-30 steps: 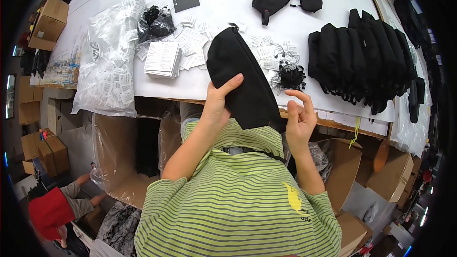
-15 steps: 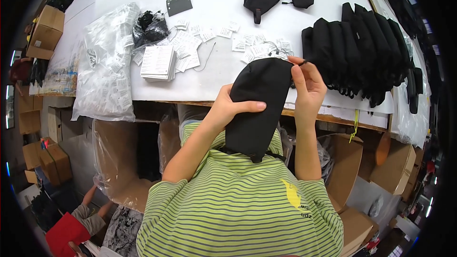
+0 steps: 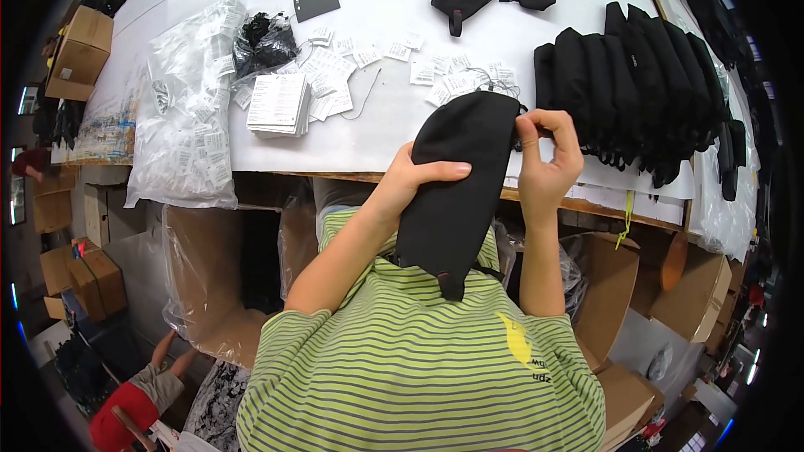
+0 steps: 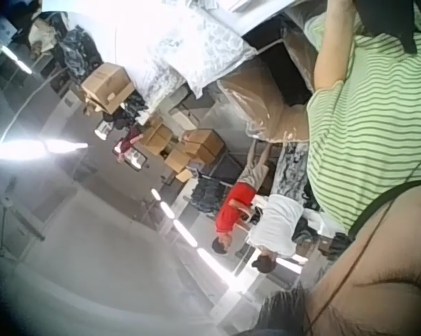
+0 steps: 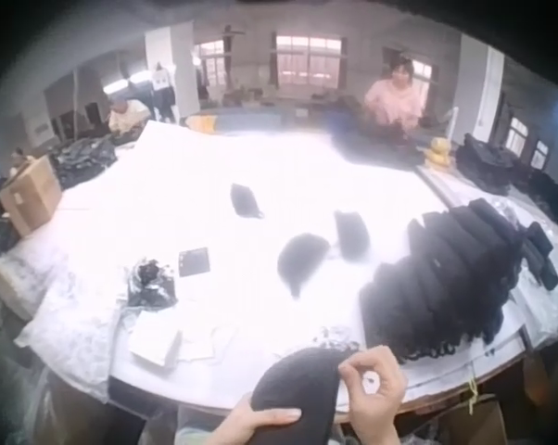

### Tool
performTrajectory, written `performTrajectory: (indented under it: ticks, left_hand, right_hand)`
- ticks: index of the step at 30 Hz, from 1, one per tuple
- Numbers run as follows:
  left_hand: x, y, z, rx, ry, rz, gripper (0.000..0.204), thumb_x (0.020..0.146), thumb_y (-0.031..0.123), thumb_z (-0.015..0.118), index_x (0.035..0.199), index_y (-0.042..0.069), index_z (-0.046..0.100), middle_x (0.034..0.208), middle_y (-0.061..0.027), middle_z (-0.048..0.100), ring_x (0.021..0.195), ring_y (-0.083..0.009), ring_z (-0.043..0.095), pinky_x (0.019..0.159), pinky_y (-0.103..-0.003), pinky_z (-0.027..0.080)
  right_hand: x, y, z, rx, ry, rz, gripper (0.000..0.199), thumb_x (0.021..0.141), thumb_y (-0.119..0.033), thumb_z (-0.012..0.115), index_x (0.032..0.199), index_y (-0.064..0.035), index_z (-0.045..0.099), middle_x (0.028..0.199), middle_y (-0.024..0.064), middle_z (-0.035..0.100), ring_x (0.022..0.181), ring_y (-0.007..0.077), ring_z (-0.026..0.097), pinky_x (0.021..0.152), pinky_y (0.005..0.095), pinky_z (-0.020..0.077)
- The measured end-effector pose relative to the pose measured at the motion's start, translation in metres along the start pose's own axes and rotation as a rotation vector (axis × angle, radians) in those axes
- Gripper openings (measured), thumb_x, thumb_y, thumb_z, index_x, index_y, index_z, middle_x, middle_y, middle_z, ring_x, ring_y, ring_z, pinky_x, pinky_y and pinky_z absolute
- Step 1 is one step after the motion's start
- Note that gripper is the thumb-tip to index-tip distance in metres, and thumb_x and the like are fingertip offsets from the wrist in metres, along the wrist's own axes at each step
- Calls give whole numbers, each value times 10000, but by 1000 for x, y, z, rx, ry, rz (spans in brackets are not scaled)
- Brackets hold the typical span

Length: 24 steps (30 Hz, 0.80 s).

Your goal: Placing silica gel packets and instruction cards into small black zipper pouches.

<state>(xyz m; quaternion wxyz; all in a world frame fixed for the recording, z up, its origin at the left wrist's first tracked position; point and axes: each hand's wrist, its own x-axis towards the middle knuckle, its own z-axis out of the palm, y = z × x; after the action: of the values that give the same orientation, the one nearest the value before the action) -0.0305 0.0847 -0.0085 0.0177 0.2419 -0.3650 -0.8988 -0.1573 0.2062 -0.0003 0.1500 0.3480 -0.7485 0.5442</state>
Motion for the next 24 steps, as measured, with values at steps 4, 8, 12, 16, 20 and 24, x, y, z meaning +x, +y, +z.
performTrajectory:
  ticks: [4,8,12,16,20,24]
  left_hand:
    - [6,-9,-7,-115,1,-13,420,717,114,724,1083,-34,580,926,-104,652,774,-159,642,710,-284,535]
    - [14,-12,-23,14,-259,-42,523,740,169,731,1182,-16,521,1060,-92,613,922,-153,608,806,-283,508]
    - [39,3,-38,14,-378,-24,476,791,203,709,1188,10,530,1065,-69,613,940,-128,598,819,-271,496]
    - [49,3,-37,83,-303,12,395,821,204,678,1145,8,567,973,-52,642,844,-108,619,759,-248,507]
    - [53,21,-31,-111,-20,159,290,878,203,606,1089,8,568,903,-65,648,755,-121,641,657,-244,532]
    - [61,42,-43,-165,39,261,232,888,164,590,1045,-7,590,867,-76,660,705,-118,648,615,-227,540]
  right_hand:
    - [-7,-8,1,174,-88,6,103,786,-22,684,770,-7,583,714,33,555,654,113,512,595,228,412]
    - [0,-19,-4,269,-105,184,105,816,-39,673,808,7,580,781,33,560,654,90,525,586,210,433]
    - [-3,-29,1,407,-318,427,113,811,-38,675,808,25,581,763,39,556,614,80,555,534,204,461]
    - [3,-29,2,199,-318,217,128,778,-63,709,782,8,602,682,27,536,577,84,528,495,214,412]
    - [-4,-45,-4,209,-678,35,156,757,-138,737,769,-32,623,669,32,538,494,128,476,462,243,378]
    - [-19,-61,-6,259,-783,122,159,766,-151,729,780,-33,624,677,31,545,480,126,472,460,244,365]
